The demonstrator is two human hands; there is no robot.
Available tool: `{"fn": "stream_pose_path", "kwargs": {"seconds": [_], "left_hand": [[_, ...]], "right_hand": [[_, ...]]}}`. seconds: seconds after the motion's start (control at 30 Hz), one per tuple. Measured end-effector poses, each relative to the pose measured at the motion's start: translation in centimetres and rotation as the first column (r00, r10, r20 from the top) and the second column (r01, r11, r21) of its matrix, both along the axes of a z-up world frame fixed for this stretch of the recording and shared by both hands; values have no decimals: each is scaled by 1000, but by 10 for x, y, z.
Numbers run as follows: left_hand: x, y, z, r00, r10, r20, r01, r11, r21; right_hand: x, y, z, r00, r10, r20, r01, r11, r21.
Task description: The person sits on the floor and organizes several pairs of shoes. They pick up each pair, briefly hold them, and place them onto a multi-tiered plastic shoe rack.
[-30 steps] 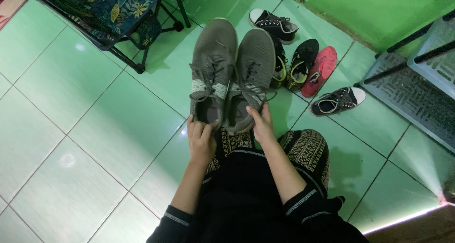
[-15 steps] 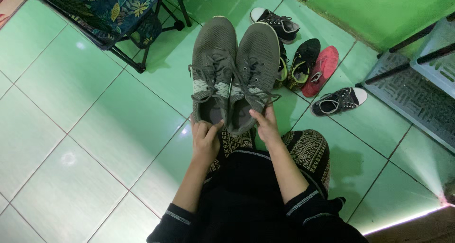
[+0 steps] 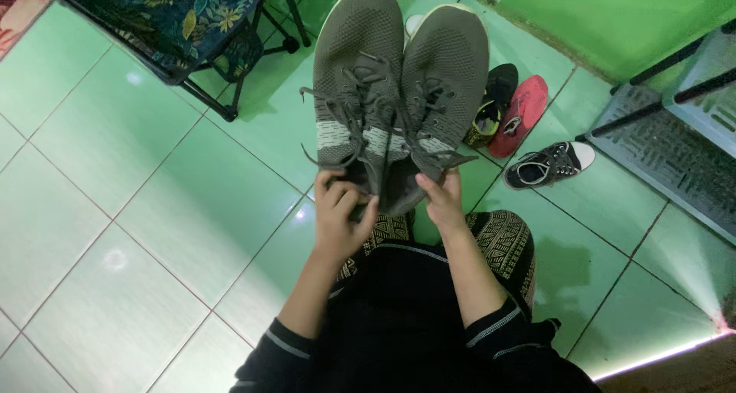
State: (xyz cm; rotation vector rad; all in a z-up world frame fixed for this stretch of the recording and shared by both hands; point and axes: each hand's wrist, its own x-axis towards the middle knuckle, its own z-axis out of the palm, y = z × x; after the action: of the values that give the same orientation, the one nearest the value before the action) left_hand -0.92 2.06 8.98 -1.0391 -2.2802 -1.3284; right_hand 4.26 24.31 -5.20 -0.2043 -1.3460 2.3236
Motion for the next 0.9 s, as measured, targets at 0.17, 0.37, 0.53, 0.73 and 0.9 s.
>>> {"fn": "stream_pose_path", "kwargs": {"seconds": [0.17, 0.37, 0.53, 0.73, 0.9], "left_hand": [[-3, 15, -28, 981, 103, 163, -68, 975, -211], [-9, 27, -70, 967, 172, -186, -237, 876, -419], [-2, 19, -85, 962, 262, -78, -273, 903, -331], [-2, 22, -74, 984, 175, -43, -179, 918, -353], [8, 41, -41, 964, 241, -113, -266, 888, -376]], "right_hand": [[2, 5, 14, 999, -8, 40, 3, 992, 123], [-4, -6, 45, 999, 54, 7, -54, 954, 296], [-7, 4, 31, 990, 56, 127, -88, 962, 258], [-7, 19, -4, 967, 27, 254, -55, 993, 104], [-3, 9, -7, 961, -9, 275, 2, 1000, 27]]}}
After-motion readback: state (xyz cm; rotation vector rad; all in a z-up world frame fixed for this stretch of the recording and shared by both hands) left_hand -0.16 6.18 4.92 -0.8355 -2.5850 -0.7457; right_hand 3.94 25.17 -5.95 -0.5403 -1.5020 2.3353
